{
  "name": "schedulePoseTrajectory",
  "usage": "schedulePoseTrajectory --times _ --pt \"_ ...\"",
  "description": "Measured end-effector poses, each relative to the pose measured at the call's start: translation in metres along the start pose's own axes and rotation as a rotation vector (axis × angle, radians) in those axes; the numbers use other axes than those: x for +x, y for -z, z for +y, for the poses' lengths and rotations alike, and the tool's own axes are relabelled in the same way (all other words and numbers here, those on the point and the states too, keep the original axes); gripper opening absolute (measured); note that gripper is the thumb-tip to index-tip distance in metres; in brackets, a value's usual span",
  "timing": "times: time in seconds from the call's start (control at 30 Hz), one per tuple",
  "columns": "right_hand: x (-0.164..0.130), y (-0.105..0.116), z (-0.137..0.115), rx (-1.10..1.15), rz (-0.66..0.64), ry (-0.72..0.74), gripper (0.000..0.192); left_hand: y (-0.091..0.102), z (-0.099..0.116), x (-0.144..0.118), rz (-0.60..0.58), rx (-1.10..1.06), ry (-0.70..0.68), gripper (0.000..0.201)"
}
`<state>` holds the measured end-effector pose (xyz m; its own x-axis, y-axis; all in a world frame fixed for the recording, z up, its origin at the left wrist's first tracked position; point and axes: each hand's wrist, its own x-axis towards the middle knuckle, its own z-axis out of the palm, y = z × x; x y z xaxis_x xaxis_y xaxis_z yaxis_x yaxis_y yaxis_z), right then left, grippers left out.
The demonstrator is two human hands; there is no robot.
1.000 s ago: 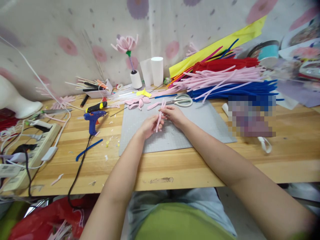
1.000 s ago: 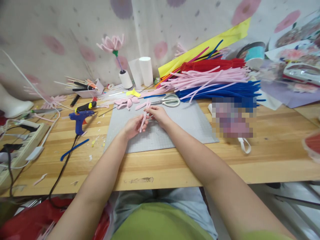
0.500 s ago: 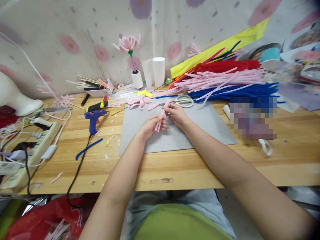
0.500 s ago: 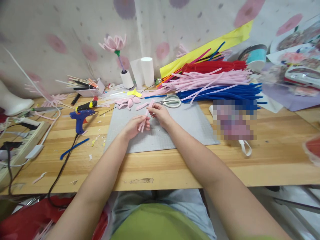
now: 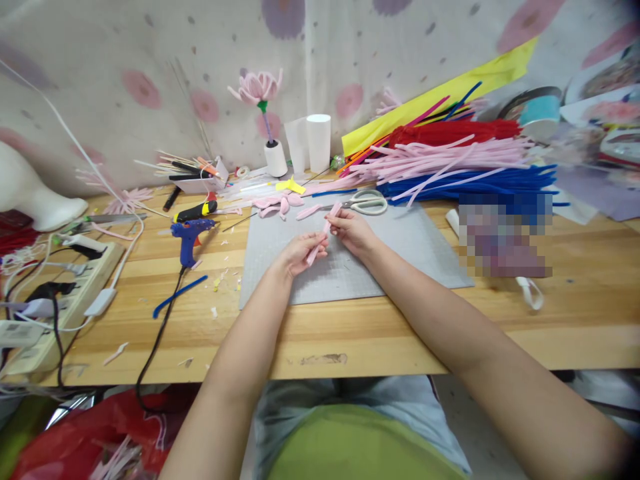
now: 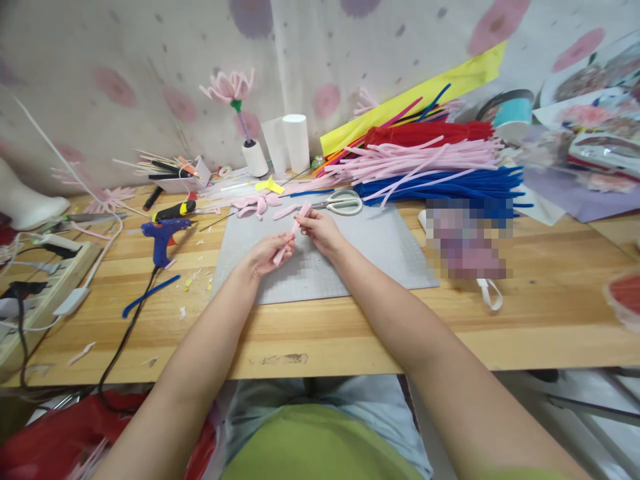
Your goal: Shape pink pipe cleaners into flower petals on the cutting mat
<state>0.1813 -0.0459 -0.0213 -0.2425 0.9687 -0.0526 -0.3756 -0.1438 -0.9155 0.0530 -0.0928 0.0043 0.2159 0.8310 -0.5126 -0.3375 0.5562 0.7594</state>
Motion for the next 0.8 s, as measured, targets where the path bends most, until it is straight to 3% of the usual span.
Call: schedulePoseTrajectory --times 0.27,0.43,0.63,0.8 --pt "0.002 -0.001 -0.001 0.014 0.014 -0.015 0.024 0.000 0.002 -0.003 -0.034 -0.132 0.114 0.017" --pt "-0.002 0.003 -0.005 0.033 -0.157 -0.064 0.024 0.005 -0.006 0.002 -0.090 -0.129 -0.011 0.013" --pt "-0.007 0.002 -0.008 -0.008 -0.272 -0.091 0.029 0.002 -0.008 0.003 -0.059 -0.142 -0.039 0.012" --pt "-0.001 0.003 -0.002 0.000 -0.152 -0.093 0.025 -0.001 -0.007 0.002 -0.054 -0.186 -0.021 0.014"
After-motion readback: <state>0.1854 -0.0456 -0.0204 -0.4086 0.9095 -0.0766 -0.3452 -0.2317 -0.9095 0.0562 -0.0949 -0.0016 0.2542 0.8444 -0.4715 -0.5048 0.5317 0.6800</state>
